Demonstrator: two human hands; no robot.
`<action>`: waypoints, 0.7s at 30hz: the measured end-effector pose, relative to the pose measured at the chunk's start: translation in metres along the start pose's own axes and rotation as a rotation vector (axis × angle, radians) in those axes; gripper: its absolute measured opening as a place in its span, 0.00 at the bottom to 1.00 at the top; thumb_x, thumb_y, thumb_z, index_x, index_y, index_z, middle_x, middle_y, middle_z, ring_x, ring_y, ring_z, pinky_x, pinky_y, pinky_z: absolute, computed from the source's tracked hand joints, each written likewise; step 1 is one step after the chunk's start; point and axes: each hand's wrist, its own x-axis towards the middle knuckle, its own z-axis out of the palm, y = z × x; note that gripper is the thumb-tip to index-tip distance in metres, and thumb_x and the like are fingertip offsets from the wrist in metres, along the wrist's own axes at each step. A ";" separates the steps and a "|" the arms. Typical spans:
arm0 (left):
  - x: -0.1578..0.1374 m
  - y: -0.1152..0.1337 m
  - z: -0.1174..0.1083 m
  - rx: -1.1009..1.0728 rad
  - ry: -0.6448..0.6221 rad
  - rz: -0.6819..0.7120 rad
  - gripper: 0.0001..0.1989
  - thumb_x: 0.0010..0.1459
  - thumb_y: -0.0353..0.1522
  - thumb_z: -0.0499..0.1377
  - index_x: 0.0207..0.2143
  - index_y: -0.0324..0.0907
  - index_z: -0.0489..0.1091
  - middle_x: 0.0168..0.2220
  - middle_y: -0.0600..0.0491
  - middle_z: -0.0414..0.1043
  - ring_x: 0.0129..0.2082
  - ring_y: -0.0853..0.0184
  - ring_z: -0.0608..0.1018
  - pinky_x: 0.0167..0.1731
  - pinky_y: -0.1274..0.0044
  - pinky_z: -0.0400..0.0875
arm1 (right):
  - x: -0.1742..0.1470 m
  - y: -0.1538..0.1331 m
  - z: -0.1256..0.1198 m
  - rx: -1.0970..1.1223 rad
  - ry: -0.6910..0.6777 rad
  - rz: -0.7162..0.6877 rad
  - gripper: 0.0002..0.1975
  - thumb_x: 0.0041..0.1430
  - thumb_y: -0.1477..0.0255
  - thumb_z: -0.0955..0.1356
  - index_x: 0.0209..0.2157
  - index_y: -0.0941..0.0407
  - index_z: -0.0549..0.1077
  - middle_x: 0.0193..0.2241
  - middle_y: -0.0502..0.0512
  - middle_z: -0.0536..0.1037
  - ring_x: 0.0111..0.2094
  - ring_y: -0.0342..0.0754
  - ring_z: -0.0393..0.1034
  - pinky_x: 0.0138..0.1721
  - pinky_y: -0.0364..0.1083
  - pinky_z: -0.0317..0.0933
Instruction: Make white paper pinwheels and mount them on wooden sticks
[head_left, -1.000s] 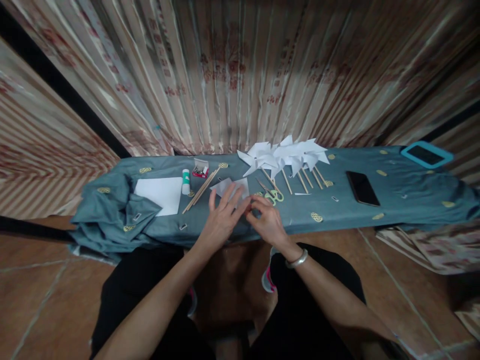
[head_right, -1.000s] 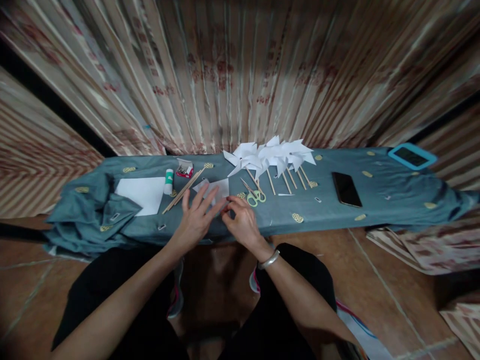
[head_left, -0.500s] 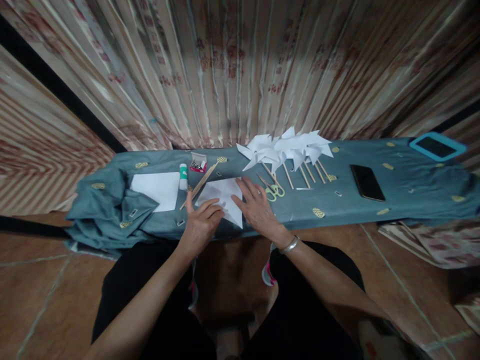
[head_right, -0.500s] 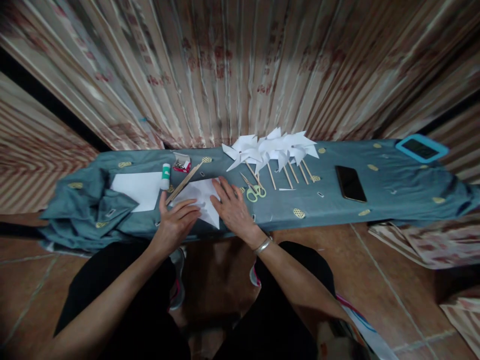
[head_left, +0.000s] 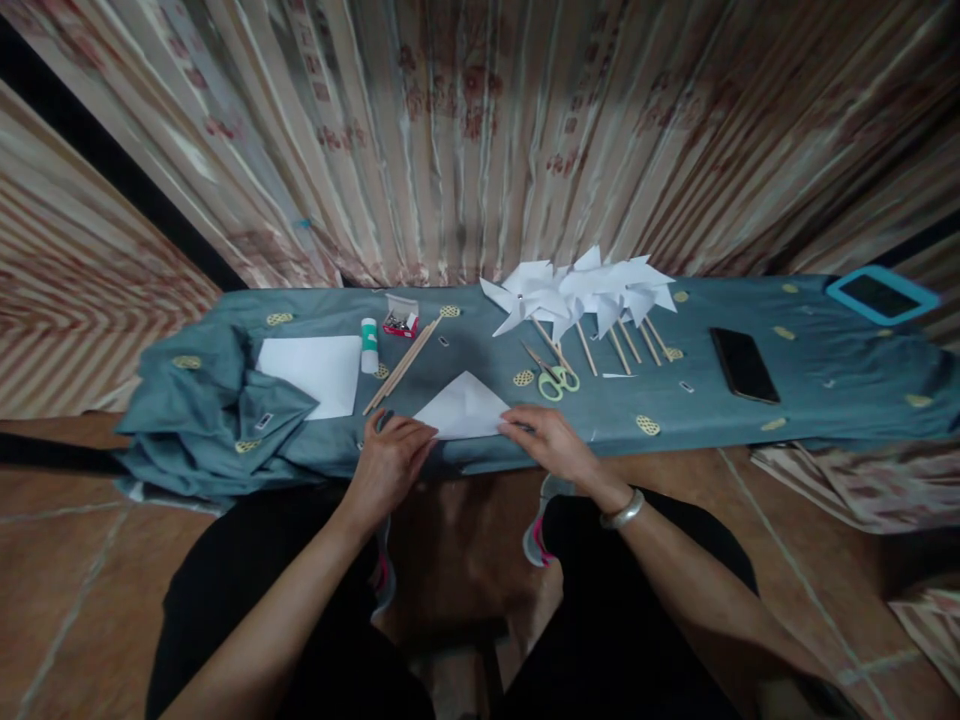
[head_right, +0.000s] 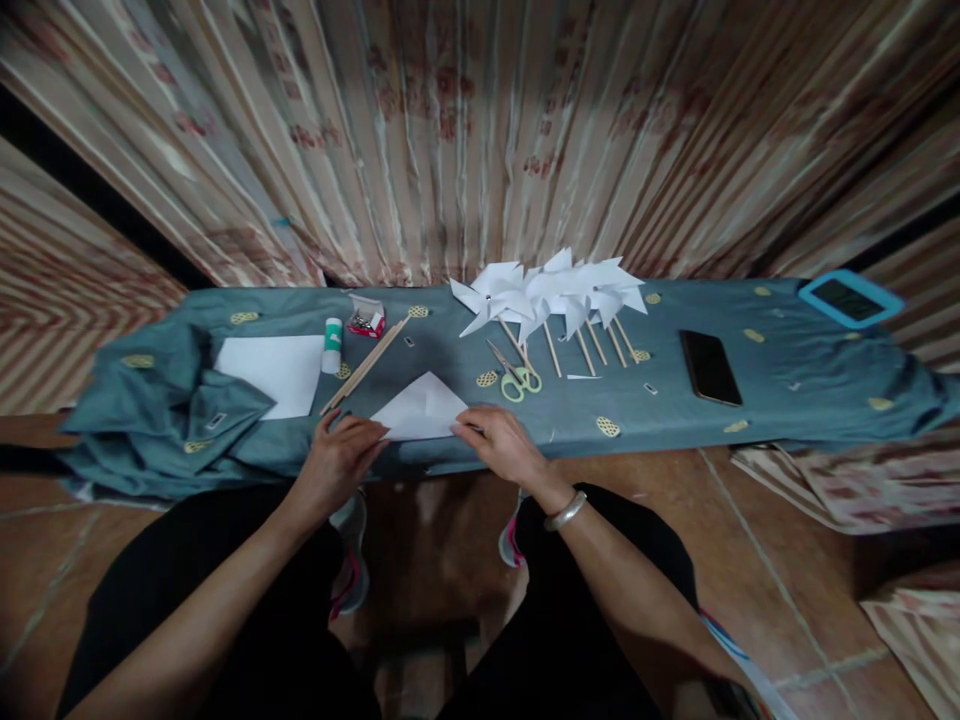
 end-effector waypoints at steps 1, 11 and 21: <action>0.002 -0.002 0.001 -0.018 -0.003 -0.030 0.12 0.65 0.33 0.51 0.39 0.43 0.75 0.36 0.50 0.80 0.39 0.62 0.78 0.54 0.58 0.60 | 0.001 0.000 0.002 0.028 0.024 0.046 0.12 0.64 0.66 0.63 0.35 0.55 0.77 0.32 0.52 0.80 0.35 0.47 0.74 0.39 0.44 0.64; 0.023 0.019 0.003 0.122 0.035 0.083 0.19 0.65 0.29 0.49 0.57 0.43 0.63 0.59 0.46 0.67 0.62 0.56 0.63 0.61 0.55 0.52 | 0.009 -0.003 0.017 0.089 0.256 0.231 0.08 0.57 0.68 0.68 0.38 0.54 0.76 0.36 0.53 0.81 0.34 0.48 0.74 0.40 0.45 0.65; 0.005 0.040 0.028 0.149 -0.134 0.133 0.25 0.64 0.30 0.48 0.63 0.38 0.54 0.64 0.41 0.58 0.67 0.54 0.54 0.64 0.54 0.44 | 0.009 -0.002 0.018 -0.017 0.315 0.310 0.11 0.57 0.69 0.67 0.41 0.54 0.76 0.38 0.55 0.81 0.38 0.52 0.76 0.43 0.48 0.67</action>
